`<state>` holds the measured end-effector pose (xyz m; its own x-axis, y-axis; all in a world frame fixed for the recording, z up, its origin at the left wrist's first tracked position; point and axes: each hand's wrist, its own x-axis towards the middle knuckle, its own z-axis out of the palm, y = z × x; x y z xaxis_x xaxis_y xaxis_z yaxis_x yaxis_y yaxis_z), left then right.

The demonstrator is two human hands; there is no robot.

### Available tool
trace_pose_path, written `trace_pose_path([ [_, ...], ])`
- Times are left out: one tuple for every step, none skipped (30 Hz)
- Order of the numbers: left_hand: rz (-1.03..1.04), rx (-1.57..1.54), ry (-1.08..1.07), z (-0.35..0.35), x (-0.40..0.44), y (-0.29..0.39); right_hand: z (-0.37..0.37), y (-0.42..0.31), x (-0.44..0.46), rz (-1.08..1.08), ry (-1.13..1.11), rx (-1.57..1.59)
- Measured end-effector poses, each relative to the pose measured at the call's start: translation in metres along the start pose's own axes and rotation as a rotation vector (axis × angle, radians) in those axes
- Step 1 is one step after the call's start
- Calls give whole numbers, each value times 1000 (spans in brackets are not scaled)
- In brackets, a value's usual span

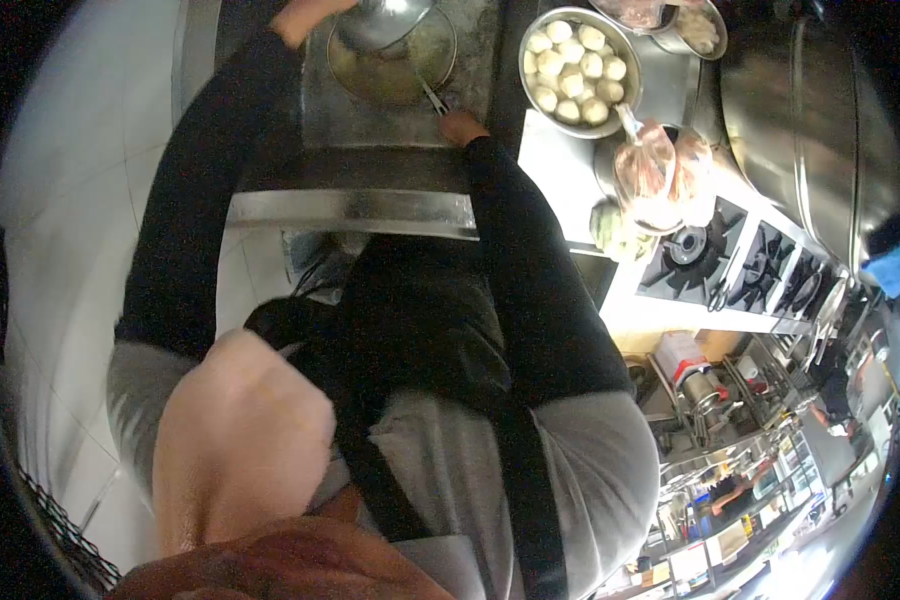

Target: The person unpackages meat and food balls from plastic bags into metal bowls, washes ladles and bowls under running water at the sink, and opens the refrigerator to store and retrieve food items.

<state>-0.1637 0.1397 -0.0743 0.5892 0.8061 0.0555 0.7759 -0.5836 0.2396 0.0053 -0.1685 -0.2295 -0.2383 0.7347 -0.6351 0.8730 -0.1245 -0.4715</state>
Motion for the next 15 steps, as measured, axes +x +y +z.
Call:
trace_pose_path([
  [-146,-217,-179,-72,-39,33,12,-1,14,194,-9,253],
  [-71,-127,9,-29,-53,-16,16,-4,28,383,-21,506],
  [-83,31,100,-16,-71,-36,14,-5,40,218,-57,336],
  [-165,-55,73,0,-87,-62,13,-7,46,58,-98,162],
  [-379,-141,-125,-26,-97,-46,17,-9,47,-99,-148,-16],
  [-591,-230,-325,-55,-108,-27,21,-13,47,-12,-209,483],
  [-609,-215,-284,-36,-124,-44,23,-19,48,82,-257,977],
  [-622,-198,-232,-13,-140,-63,14,-27,51,171,-287,1466],
  [-691,-323,-237,-16,-150,-58,-11,-43,45,264,-218,1596],
  [-662,-316,-223,-12,-161,-56,-41,-72,22,367,-154,1728],
  [-626,-310,-204,-4,-165,-57,-66,-92,4,464,-76,1858],
  [-604,-352,-168,12,-165,-60,-72,-90,0,386,-152,1972],
  [-593,-389,-143,33,-173,-66,-73,-92,-3,419,-90,1855],
  [-581,-367,-142,50,-176,-67,-69,-100,-5,451,-46,1743],
  [-569,-346,-141,67,-180,-69,-57,-104,-5,482,-8,1636],
])
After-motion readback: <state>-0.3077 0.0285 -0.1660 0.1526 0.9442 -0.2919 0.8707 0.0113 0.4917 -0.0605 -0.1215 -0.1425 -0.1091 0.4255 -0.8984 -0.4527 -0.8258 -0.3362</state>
